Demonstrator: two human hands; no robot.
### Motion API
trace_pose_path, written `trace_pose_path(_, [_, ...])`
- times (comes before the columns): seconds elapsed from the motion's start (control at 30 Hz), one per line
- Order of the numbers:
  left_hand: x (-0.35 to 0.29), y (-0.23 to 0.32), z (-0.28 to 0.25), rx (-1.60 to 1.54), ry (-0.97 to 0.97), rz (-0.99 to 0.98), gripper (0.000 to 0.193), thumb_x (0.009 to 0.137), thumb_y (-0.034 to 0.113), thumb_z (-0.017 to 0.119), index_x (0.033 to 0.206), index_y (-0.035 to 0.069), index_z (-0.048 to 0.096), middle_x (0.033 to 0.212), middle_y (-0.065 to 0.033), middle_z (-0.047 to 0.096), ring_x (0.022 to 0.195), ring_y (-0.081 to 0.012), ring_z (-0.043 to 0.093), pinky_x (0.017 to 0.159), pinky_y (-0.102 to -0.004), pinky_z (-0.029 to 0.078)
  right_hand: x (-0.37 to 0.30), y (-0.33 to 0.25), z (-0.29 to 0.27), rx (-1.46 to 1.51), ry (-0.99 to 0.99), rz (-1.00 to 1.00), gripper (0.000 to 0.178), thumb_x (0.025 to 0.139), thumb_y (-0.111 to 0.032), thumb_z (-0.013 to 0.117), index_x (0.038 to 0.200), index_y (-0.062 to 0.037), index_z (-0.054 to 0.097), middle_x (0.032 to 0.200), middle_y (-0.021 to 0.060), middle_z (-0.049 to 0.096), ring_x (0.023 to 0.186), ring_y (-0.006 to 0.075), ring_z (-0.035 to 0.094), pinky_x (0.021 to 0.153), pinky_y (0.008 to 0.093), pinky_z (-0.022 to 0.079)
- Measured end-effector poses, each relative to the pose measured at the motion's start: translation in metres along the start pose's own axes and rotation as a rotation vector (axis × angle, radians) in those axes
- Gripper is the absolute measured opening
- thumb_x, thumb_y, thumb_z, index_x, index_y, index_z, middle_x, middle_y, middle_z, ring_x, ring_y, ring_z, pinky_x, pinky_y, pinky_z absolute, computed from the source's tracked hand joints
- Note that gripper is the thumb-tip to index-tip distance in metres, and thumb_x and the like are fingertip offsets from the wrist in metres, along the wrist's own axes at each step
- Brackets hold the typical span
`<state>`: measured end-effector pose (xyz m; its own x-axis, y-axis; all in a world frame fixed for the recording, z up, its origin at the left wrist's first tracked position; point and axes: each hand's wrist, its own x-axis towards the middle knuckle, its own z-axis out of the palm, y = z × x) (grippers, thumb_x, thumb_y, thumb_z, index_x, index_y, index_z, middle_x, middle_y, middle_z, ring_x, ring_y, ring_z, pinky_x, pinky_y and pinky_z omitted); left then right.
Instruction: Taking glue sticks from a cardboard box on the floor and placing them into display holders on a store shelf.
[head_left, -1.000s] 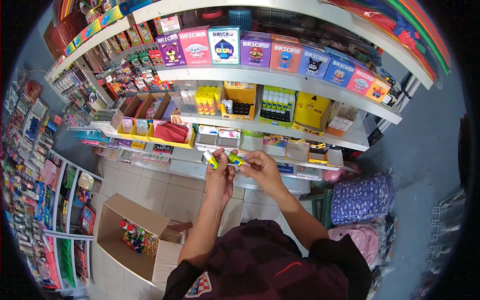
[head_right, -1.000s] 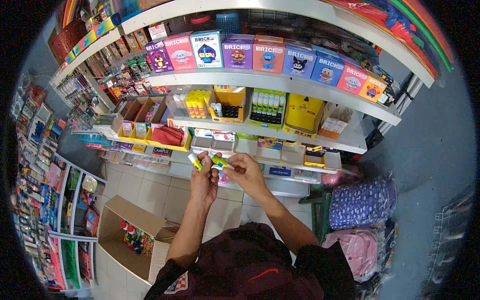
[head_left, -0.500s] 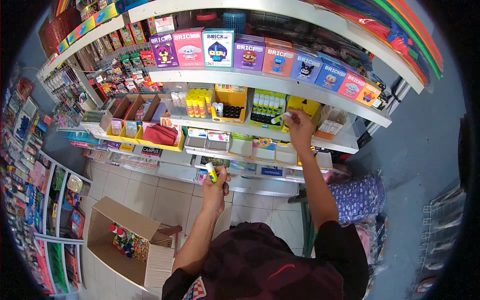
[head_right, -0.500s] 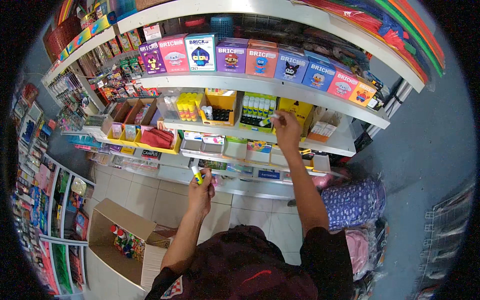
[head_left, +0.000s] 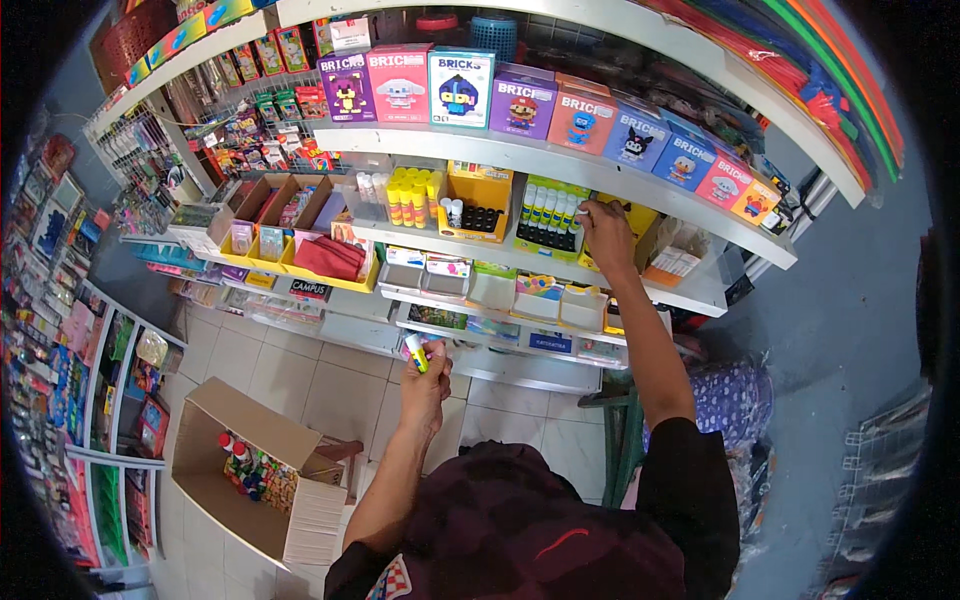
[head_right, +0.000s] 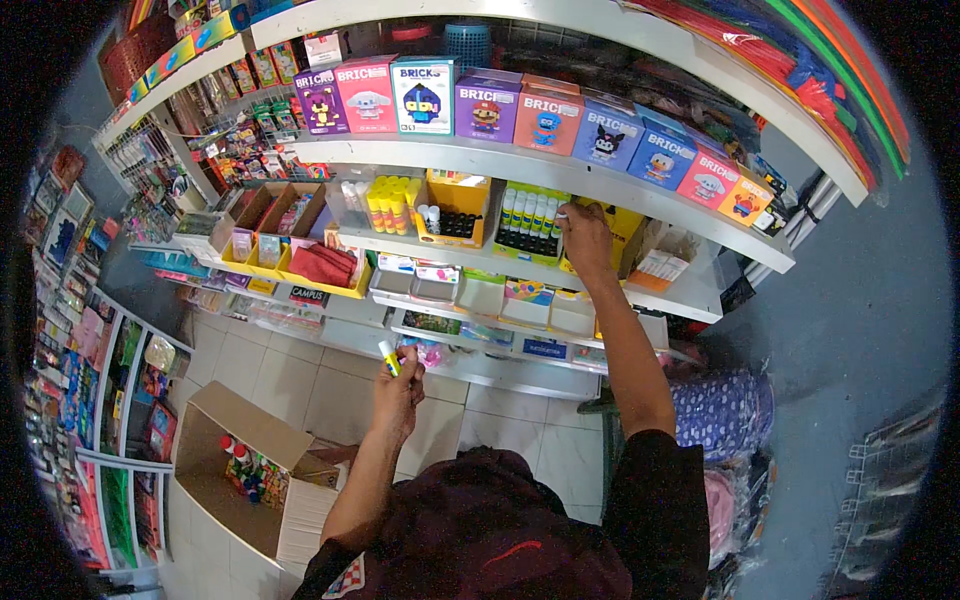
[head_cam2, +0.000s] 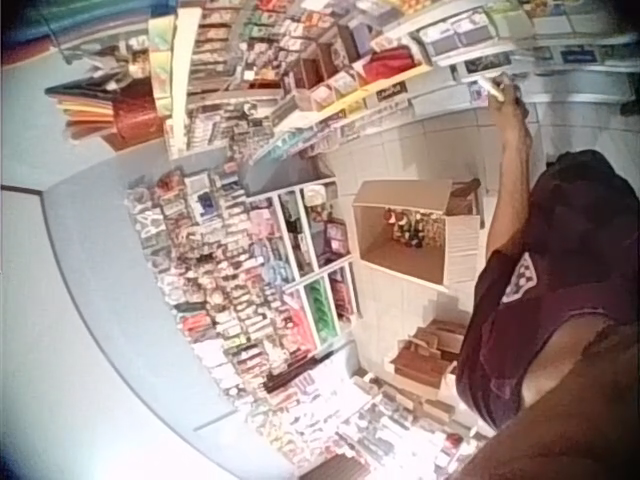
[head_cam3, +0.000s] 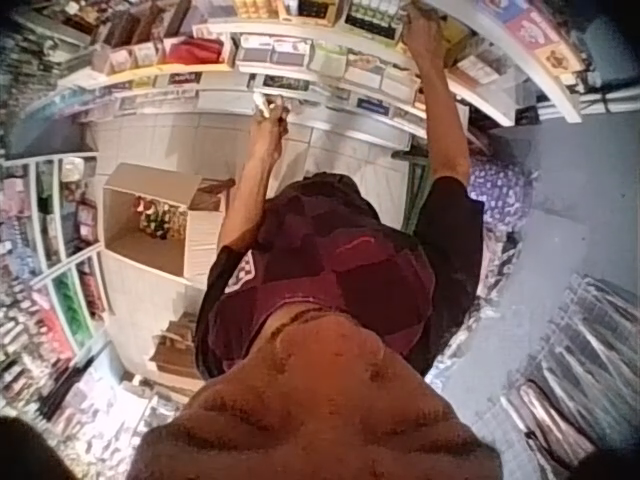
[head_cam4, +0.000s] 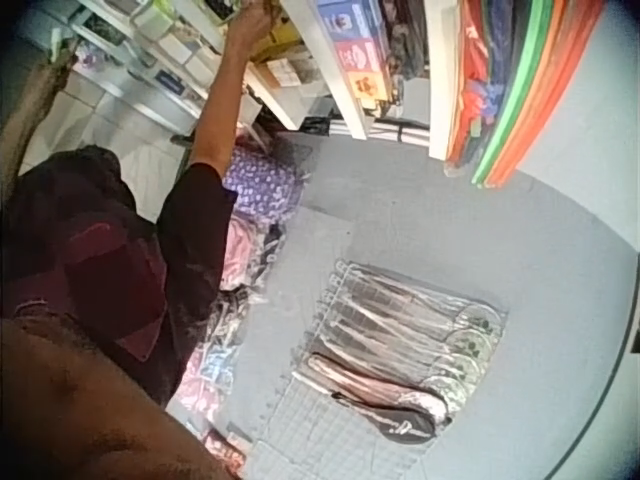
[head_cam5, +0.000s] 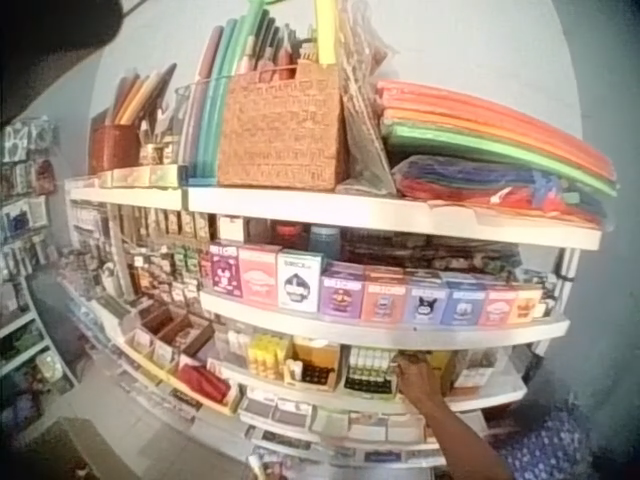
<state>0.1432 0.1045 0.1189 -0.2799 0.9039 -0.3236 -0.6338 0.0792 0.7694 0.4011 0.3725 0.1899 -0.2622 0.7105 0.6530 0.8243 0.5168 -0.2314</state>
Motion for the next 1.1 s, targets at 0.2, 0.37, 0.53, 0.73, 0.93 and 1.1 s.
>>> trace_pose_path(0.2, [-0.001,0.001,-0.001,0.019,0.022,-0.009,0.018,0.093,0.025,0.067,0.102,0.012,0.06,0.068,0.0038,0.052,0.045,-0.0022,0.035,0.04,-0.0196,0.024,-0.002,0.004,0.004,-0.002,-0.001,0.018,0.014,0.082,-0.011,0.069,0.095,-0.0046,0.068,0.098,0.014,0.068,0.094,0.0338,0.061,0.08,0.0432,0.051])
trace_pose_path(0.37, [0.0,0.001,-0.001,0.026,0.03,-0.015,0.017,0.093,0.026,0.067,0.101,0.012,0.06,0.067,0.0041,0.052,0.045,-0.002,0.035,0.04,-0.0194,0.024,-0.001,0.007,0.007,-0.018,0.002,0.028,0.012,0.085,-0.012,0.064,0.095,-0.0065,0.07,0.104,0.0131,0.067,0.102,0.0349,0.06,0.087,0.0443,0.05])
trace_pose_path(0.53, [0.005,-0.003,-0.001,0.024,0.023,-0.03,0.018,0.093,0.026,0.066,0.103,0.013,0.06,0.067,0.0046,0.051,0.046,-0.0018,0.036,0.041,-0.019,0.025,-0.001,0.009,0.008,-0.147,0.009,-0.03,0.012,0.087,-0.015,0.064,0.094,-0.0077,0.07,0.099,0.0111,0.067,0.098,0.0328,0.06,0.083,0.0427,0.051])
trace_pose_path(0.73, [0.006,0.001,0.003,0.047,-0.002,-0.018,0.017,0.093,0.026,0.066,0.101,0.013,0.059,0.066,0.0058,0.049,0.046,-0.0018,0.034,0.04,-0.019,0.024,0.001,0.008,0.012,-0.093,-0.011,0.004,0.014,0.086,-0.011,0.059,0.094,-0.0067,0.069,0.1,0.0126,0.064,0.102,0.0357,0.059,0.085,0.0458,0.051])
trace_pose_path(0.93, [0.002,0.018,0.012,0.071,-0.138,-0.075,0.019,0.096,0.03,0.06,0.103,0.014,0.056,0.062,0.0058,0.039,0.049,-0.0047,0.03,0.045,-0.0212,0.023,-0.016,-0.032,0.004,-0.056,0.173,0.002,0.016,0.086,-0.01,0.062,0.101,-0.006,0.069,0.102,0.014,0.063,0.098,0.034,0.061,0.083,0.0418,0.052])
trace_pose_path(1.1, [-0.002,0.027,0.023,-0.002,-0.272,-0.111,0.05,0.099,0.053,0.033,0.116,0.009,0.051,0.061,0.0009,0.037,0.049,-0.0092,0.03,0.046,-0.0237,0.024,-0.064,-0.099,0.009,0.827,-0.27,0.339,0.021,0.088,-0.012,0.067,0.107,-0.0031,0.068,0.091,0.0067,0.069,0.077,0.0147,0.064,0.071,0.0275,0.05])
